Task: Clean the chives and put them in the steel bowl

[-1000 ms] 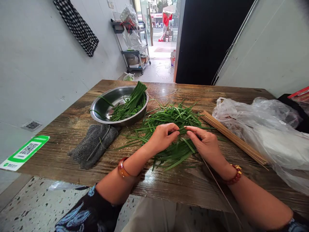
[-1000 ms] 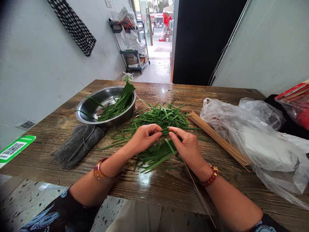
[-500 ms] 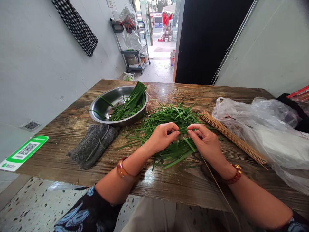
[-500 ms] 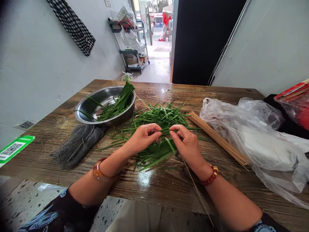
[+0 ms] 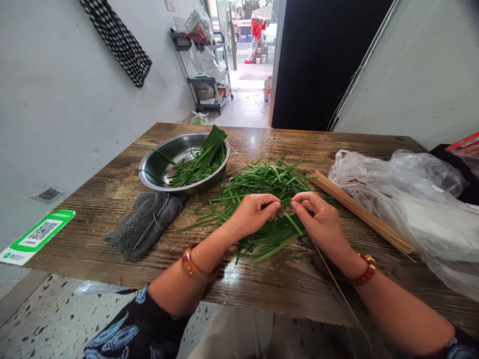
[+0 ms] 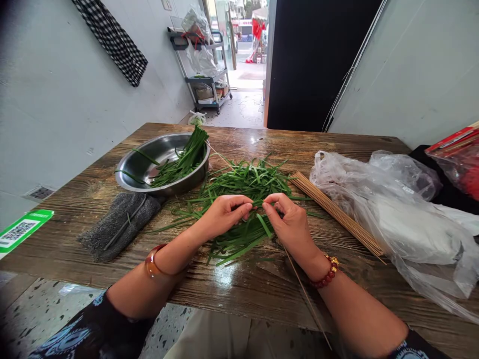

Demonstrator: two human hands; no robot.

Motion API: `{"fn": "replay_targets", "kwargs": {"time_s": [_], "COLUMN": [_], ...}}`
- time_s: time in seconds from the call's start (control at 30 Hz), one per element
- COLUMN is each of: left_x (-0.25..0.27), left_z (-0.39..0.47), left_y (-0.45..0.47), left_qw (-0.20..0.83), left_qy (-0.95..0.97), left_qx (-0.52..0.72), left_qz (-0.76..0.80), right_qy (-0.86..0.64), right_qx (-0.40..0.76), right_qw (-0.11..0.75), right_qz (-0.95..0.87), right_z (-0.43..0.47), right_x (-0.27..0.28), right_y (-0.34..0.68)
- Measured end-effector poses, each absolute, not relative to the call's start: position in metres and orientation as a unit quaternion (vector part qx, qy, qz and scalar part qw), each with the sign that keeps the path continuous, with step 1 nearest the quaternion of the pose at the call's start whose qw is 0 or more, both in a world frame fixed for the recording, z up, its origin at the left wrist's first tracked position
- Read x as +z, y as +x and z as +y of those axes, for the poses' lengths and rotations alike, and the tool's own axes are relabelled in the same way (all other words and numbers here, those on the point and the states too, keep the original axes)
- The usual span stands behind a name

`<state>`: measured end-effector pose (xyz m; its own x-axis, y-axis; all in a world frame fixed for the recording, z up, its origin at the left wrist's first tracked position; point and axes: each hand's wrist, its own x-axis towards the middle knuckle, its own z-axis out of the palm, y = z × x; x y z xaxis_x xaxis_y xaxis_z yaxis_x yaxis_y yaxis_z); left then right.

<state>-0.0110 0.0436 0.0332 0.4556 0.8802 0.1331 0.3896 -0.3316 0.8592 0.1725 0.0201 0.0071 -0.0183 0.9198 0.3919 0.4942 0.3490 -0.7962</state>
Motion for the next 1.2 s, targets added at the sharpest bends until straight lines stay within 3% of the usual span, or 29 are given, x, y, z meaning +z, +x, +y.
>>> {"fn": "replay_targets", "kwargs": {"time_s": [0.83, 1.2], "left_x": [0.0337, 0.0378], "left_z": [0.0435, 0.0434], "left_y": [-0.0106, -0.0115], "left_qw": [0.406, 0.475], "left_qy": [0.76, 0.709], "left_qx": [0.299, 0.305], "left_qz": [0.41, 0.423], "right_qy": [-0.523, -0.52], "right_qx": [0.222, 0.192], "right_qw": [0.467, 0.456], "right_qz": [-0.678, -0.696], "right_z": [0.0196, 0.0177], "right_x": [0.0063, 0.0052], "right_y": [0.1725, 0.1736]}}
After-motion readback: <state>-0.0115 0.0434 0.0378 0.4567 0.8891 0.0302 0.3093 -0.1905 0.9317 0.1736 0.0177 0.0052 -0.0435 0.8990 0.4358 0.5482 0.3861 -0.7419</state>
